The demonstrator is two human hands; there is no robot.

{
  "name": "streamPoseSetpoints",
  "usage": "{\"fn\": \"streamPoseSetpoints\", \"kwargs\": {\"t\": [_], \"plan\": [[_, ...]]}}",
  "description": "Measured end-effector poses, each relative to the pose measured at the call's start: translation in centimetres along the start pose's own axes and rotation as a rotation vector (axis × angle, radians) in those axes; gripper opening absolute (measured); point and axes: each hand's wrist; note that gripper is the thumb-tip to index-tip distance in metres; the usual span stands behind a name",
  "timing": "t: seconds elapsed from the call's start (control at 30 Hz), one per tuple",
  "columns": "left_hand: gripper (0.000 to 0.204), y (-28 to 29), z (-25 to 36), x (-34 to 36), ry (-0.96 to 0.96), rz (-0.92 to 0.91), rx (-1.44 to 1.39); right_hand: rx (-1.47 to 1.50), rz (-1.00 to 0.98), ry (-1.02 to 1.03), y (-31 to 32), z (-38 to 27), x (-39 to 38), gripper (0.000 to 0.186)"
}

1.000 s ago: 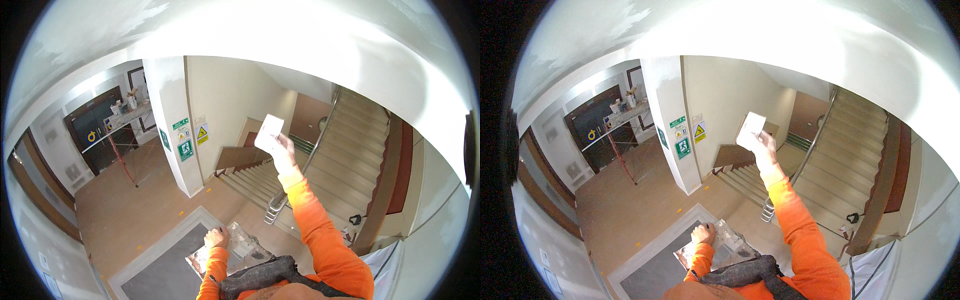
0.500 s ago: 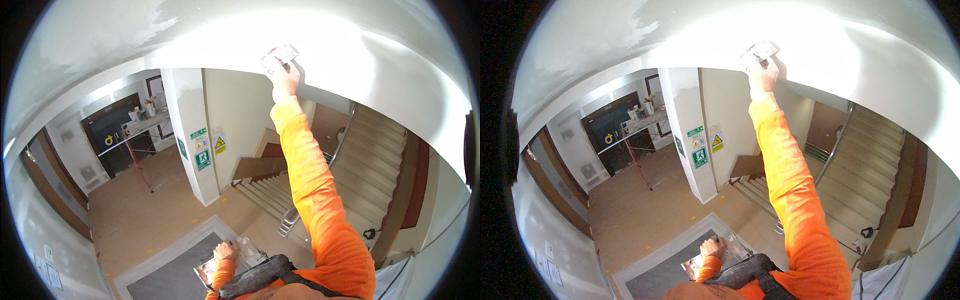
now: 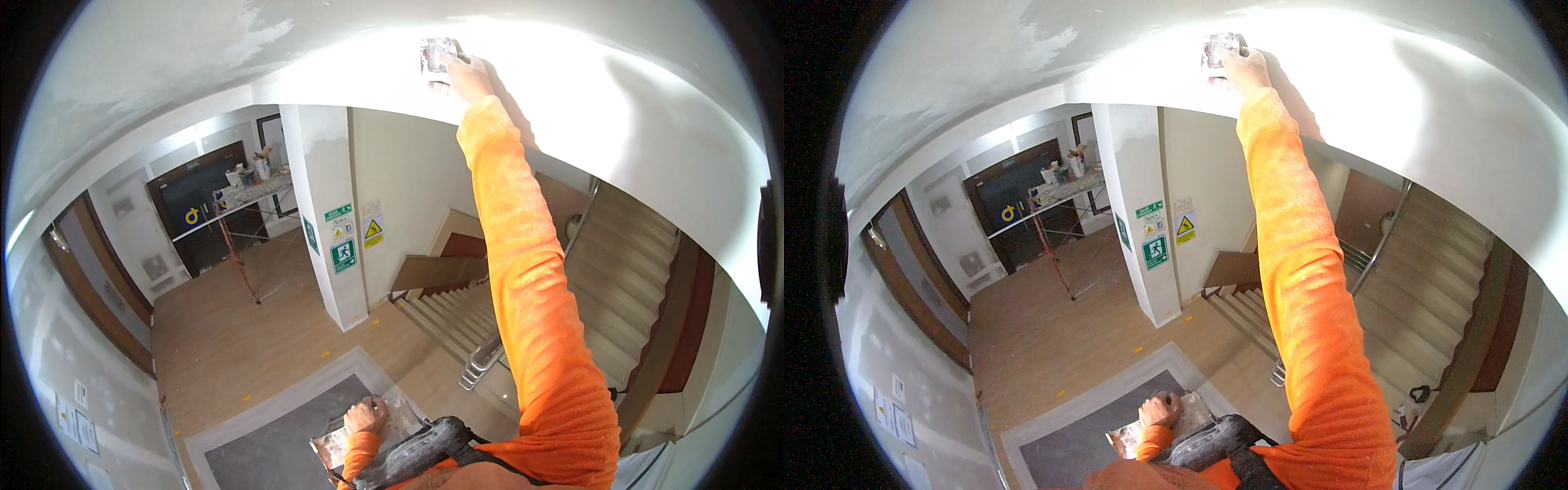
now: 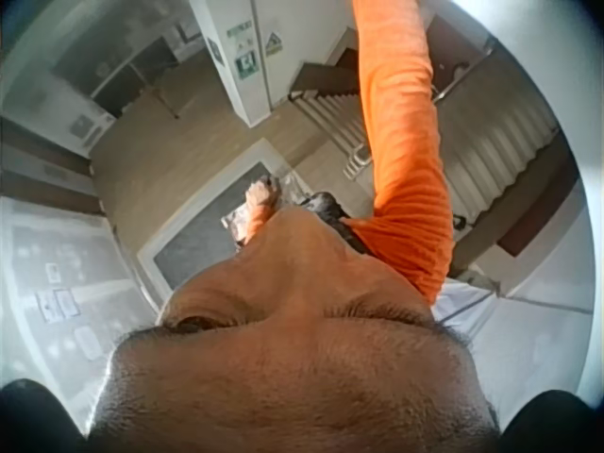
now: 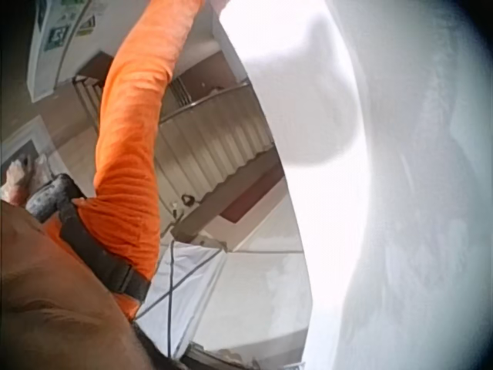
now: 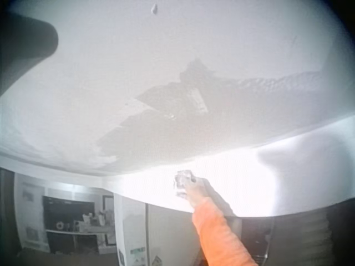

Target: The person applies filler material to a wall and ceiling joint using a putty knife, then smooths the surface with a sanding block while standing on a ladder.

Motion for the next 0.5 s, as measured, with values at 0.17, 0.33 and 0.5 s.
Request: {"fn": "streamPoseSetpoints", "kwargs": {"t": [0.17,0.33,0.5], "plan": [[0.043,0.1,-0.1,-0.2,-0.008,0.011,0.001,-0.127,0.066,0.097,-0.4,-0.6,-0.2,0.035],[0.043,0.1,0.1,0.0,0.006,-0.007,0.016,-0.478,0.321,0.218,-0.2,-0.8,0.6,0.051],[0.043,0.4,0.1,-0.1,0.006,-0.038,-0.013,-0.565,0.439,0.276,-0.9,-1.0,0.7,0.056]]}}
Point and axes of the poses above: each hand's wrist, its own x-axis towards the middle knuckle, its own y-axis out of the back of the hand, z = x × y, and after that the axes turned 4 degrees about x, right-handed
